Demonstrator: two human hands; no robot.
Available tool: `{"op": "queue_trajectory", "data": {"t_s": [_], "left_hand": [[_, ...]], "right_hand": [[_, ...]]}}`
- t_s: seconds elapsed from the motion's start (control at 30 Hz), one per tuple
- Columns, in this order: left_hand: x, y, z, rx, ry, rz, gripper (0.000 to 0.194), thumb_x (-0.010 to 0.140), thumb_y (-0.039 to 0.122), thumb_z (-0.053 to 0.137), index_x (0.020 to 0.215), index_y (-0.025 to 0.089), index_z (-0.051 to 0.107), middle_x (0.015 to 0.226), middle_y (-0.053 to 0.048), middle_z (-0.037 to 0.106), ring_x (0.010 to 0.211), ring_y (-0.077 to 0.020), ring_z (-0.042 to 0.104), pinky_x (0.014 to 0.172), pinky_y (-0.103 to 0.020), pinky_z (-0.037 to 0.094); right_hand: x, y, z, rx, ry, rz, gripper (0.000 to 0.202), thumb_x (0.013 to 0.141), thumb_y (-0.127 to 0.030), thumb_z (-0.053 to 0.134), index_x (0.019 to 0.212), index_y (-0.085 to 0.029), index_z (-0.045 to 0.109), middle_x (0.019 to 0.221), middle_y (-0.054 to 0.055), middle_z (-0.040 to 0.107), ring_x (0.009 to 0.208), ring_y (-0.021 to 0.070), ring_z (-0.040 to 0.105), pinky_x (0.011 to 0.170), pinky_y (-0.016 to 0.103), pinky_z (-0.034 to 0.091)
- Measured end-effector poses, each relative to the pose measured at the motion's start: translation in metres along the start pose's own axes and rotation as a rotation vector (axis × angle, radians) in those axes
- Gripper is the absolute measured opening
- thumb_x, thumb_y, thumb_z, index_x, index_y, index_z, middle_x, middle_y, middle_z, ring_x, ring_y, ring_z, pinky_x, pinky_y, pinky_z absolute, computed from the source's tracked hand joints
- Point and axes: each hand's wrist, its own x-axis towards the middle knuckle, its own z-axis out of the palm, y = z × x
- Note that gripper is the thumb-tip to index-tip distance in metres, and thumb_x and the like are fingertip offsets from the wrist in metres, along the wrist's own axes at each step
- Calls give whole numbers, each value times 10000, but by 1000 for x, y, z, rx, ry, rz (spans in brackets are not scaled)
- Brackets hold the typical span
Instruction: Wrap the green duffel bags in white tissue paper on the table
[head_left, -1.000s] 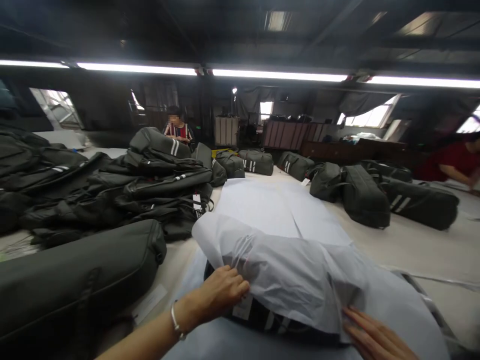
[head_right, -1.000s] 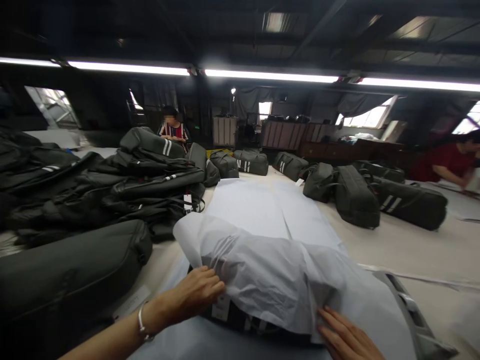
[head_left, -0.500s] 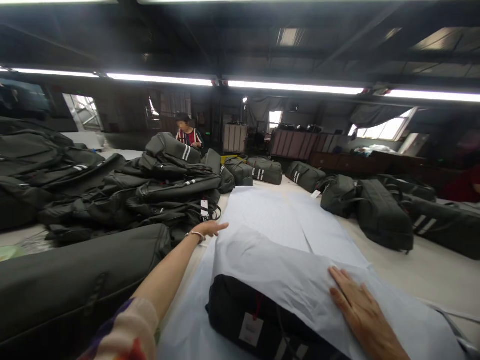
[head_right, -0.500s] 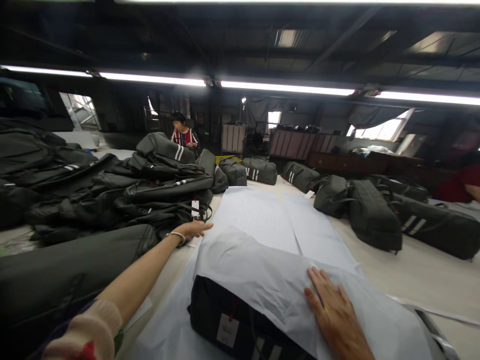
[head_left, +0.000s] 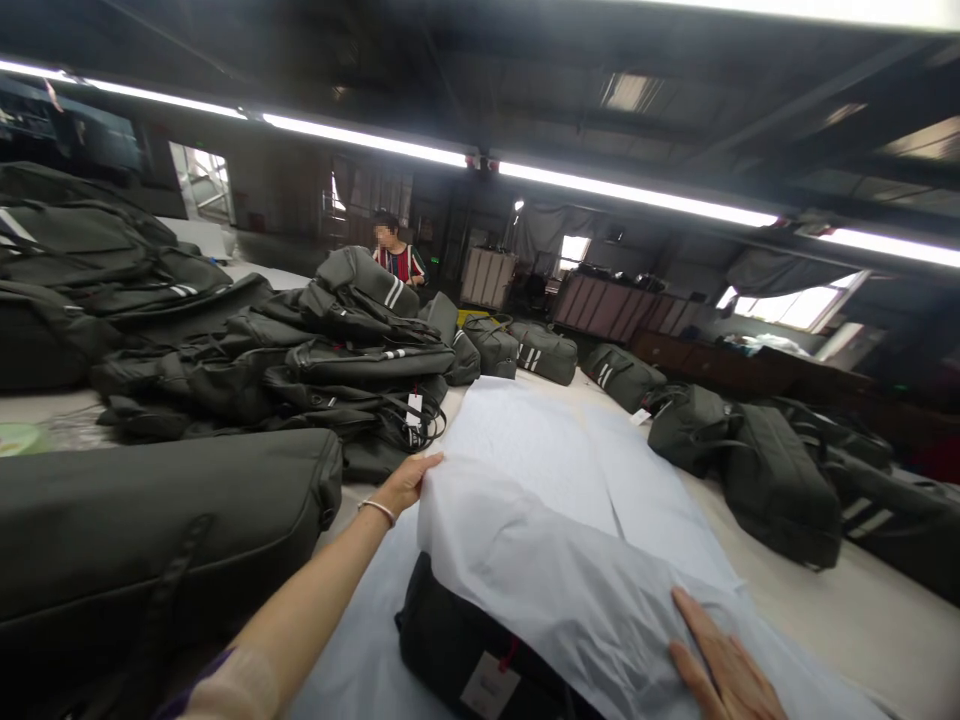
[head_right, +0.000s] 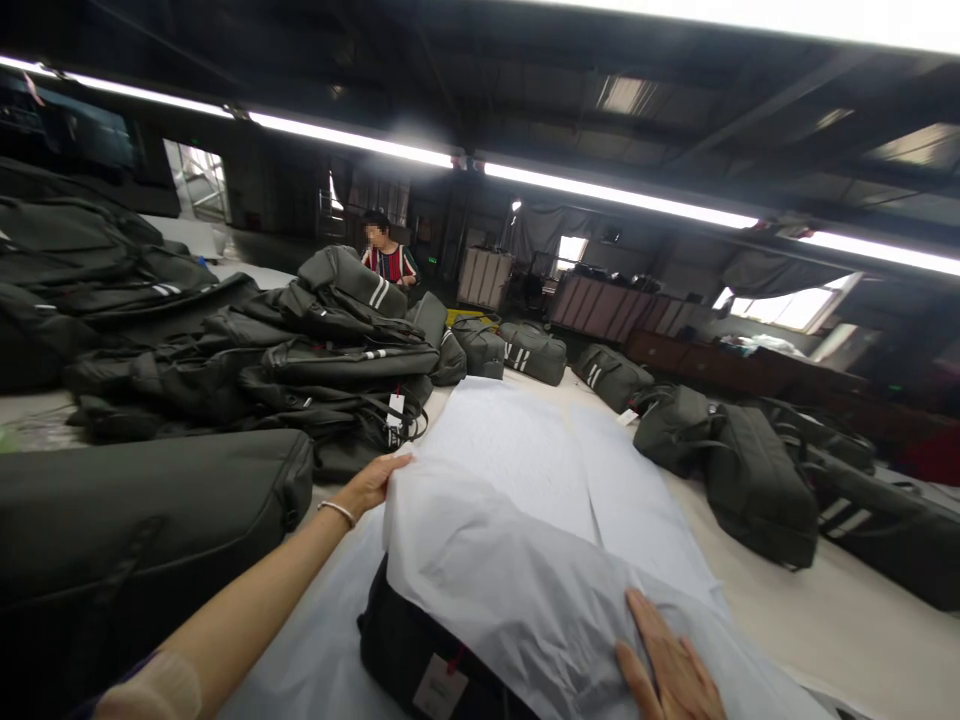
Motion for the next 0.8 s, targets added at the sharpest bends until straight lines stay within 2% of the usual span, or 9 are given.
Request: {"op": "queue_trajectory", "data": {"t_s": [0.1, 0.3, 0.37, 0.43, 0.5, 0.57, 0.63, 0.7, 0.8], "left_hand": [[-23, 3, -19, 38, 80, 62, 251, 915, 395, 613, 945, 146, 612, 871, -14, 655, 736, -146, 630, 698, -311, 529], [-64, -12, -49, 384, 253, 94, 291, 753, 464, 662, 740, 182, 589, 597, 30, 578, 593, -182, 588, 551, -258, 422], [-71, -12, -53, 556, 318, 105, 245, 689, 408, 703, 724, 187, 603, 601, -1, 597, 659, -244, 626, 587, -290, 434], [-75, -1, -47, 706, 374, 161, 259, 696, 367, 692, 861, 174, 641, 796, -84, 682, 855, -332, 655, 707, -368, 475], [-80, 22, -26, 806, 380, 292, 393, 790, 366, 612, 1134, 176, 601, 1206, -162, 636, 1164, -368, 563, 918, -454, 444], [-87, 46, 15, 901, 290, 538, 494, 879, 382, 537, 1345, 225, 479, 1511, -116, 407, 1401, -307, 341, 1114, -449, 295], [-98, 57, 67, 1138, 67, 1020, 576, 926, 440, 513, 1438, 204, 396, 1571, -128, 311, 1460, -320, 224, 1169, -493, 201], [-110, 49, 115, 1313, -220, 1244, 630, 930, 507, 523, 1476, 243, 351, 1591, -117, 277, 1474, -322, 186, 1181, -518, 153], [-120, 11, 157, 1467, -524, 1259, 677, 913, 523, 560, 1489, 251, 331, 1546, -133, 369, 1441, -303, 289, 1179, -517, 155]], "right_hand": [[7, -12, -5, 80, -43, 219, 618, 954, -392, 425, 1533, -286, 234, 1397, 69, 560, 1198, 294, 598, 832, 458, 608], [16, -23, -24, 258, -186, 362, 567, 956, -476, 453, 1475, -258, 379, 1484, 87, 466, 1331, 285, 476, 1081, 535, 422], [20, -26, -30, 294, -215, 396, 548, 965, -479, 443, 1463, -254, 397, 1488, 95, 462, 1343, 276, 463, 1105, 542, 385], [25, -28, -37, 315, -239, 415, 545, 970, -486, 440, 1460, -252, 398, 1494, 103, 453, 1355, 273, 447, 1119, 544, 358], [31, -31, -43, 321, -259, 428, 547, 973, -493, 433, 1458, -240, 401, 1500, 110, 443, 1368, 273, 429, 1133, 540, 333], [36, -34, -49, 307, -275, 441, 555, 978, -498, 417, 1455, -214, 406, 1506, 122, 431, 1381, 277, 408, 1145, 537, 311], [38, -36, -52, 282, -293, 444, 581, 982, -504, 401, 1467, -183, 382, 1520, 139, 405, 1394, 278, 386, 1150, 531, 299], [39, -39, -52, 242, -290, 437, 614, 979, -515, 402, 1480, -163, 352, 1547, 156, 350, 1417, 283, 344, 1158, 533, 274], [40, -44, -48, 169, -253, 436, 648, 967, -533, 425, 1487, -159, 335, 1569, 159, 301, 1449, 296, 272, 1185, 554, 180]]}}
